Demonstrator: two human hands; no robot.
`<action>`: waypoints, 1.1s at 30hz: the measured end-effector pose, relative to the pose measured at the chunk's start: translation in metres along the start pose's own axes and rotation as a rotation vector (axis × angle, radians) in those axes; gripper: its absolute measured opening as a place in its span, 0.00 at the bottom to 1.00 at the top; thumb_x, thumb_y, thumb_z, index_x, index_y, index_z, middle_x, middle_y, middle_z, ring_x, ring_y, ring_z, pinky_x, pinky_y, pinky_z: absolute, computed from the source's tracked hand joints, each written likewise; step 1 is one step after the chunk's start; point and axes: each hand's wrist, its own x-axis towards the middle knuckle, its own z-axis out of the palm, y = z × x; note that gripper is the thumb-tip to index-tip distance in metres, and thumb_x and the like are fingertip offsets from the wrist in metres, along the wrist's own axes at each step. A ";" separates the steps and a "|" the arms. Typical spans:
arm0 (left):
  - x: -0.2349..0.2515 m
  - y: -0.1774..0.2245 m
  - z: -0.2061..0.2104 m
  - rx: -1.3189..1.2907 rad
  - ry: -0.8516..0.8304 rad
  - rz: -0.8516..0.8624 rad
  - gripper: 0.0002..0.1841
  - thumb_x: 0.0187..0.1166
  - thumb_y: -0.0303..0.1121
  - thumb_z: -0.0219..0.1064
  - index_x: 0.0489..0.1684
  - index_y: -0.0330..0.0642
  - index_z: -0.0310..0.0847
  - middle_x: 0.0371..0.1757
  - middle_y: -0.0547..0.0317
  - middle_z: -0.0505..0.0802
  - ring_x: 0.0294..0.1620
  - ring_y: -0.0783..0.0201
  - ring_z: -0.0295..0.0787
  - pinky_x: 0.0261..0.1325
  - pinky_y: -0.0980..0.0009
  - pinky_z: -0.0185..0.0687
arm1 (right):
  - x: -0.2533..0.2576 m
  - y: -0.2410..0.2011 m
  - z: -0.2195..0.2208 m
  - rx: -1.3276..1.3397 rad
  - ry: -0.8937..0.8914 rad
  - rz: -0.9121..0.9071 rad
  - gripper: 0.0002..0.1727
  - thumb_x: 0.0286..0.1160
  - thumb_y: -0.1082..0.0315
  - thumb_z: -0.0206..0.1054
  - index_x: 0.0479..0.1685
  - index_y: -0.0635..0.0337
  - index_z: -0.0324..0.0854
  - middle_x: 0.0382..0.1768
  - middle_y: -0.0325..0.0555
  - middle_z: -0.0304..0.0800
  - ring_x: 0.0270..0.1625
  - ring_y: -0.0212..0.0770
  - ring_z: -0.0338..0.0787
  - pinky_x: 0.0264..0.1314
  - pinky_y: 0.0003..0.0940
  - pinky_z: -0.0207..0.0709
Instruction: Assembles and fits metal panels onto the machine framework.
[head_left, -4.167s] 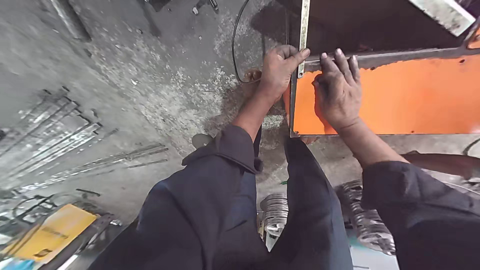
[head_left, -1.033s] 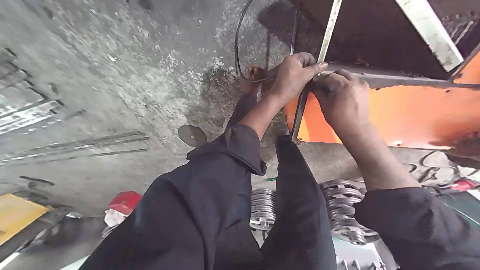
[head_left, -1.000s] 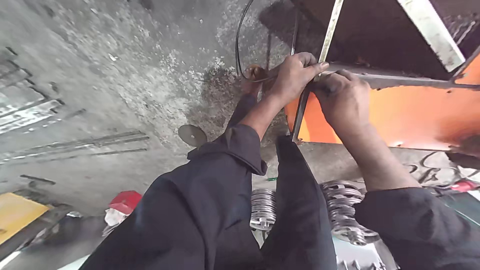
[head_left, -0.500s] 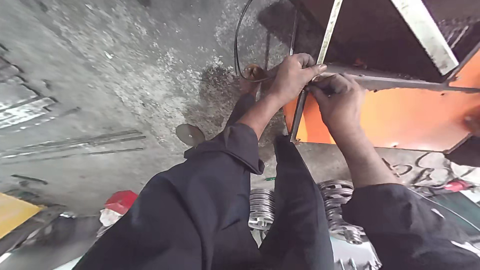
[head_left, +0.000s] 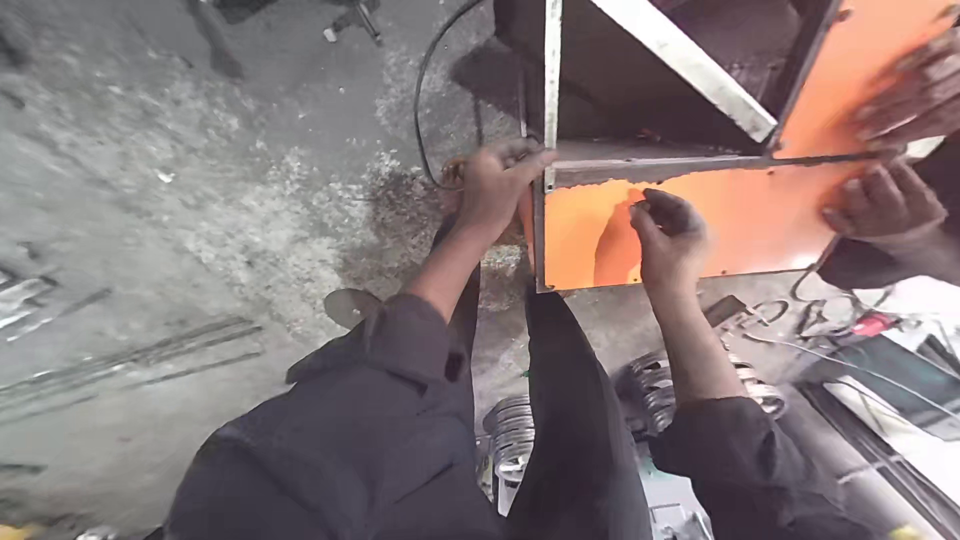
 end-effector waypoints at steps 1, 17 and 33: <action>-0.007 0.005 -0.002 0.135 0.046 0.033 0.15 0.76 0.40 0.77 0.52 0.40 0.89 0.41 0.61 0.96 0.37 0.72 0.92 0.46 0.70 0.90 | -0.001 0.008 -0.016 0.026 0.043 0.045 0.17 0.73 0.74 0.74 0.60 0.70 0.84 0.50 0.49 0.94 0.48 0.34 0.94 0.57 0.33 0.90; -0.055 0.004 0.100 1.160 -0.165 0.432 0.30 0.85 0.44 0.66 0.86 0.48 0.72 0.25 0.48 0.90 0.27 0.47 0.91 0.32 0.54 0.83 | 0.026 0.036 -0.036 -0.092 0.031 -0.071 0.12 0.74 0.69 0.74 0.53 0.63 0.89 0.45 0.45 0.96 0.46 0.31 0.95 0.54 0.29 0.90; -0.094 -0.029 0.030 0.562 0.060 -0.314 0.25 0.69 0.49 0.82 0.49 0.38 0.84 0.25 0.54 0.83 0.21 0.60 0.75 0.30 0.57 0.78 | -0.069 0.057 -0.051 0.703 0.557 0.723 0.12 0.80 0.71 0.71 0.54 0.71 0.85 0.37 0.51 0.95 0.37 0.43 0.96 0.47 0.38 0.94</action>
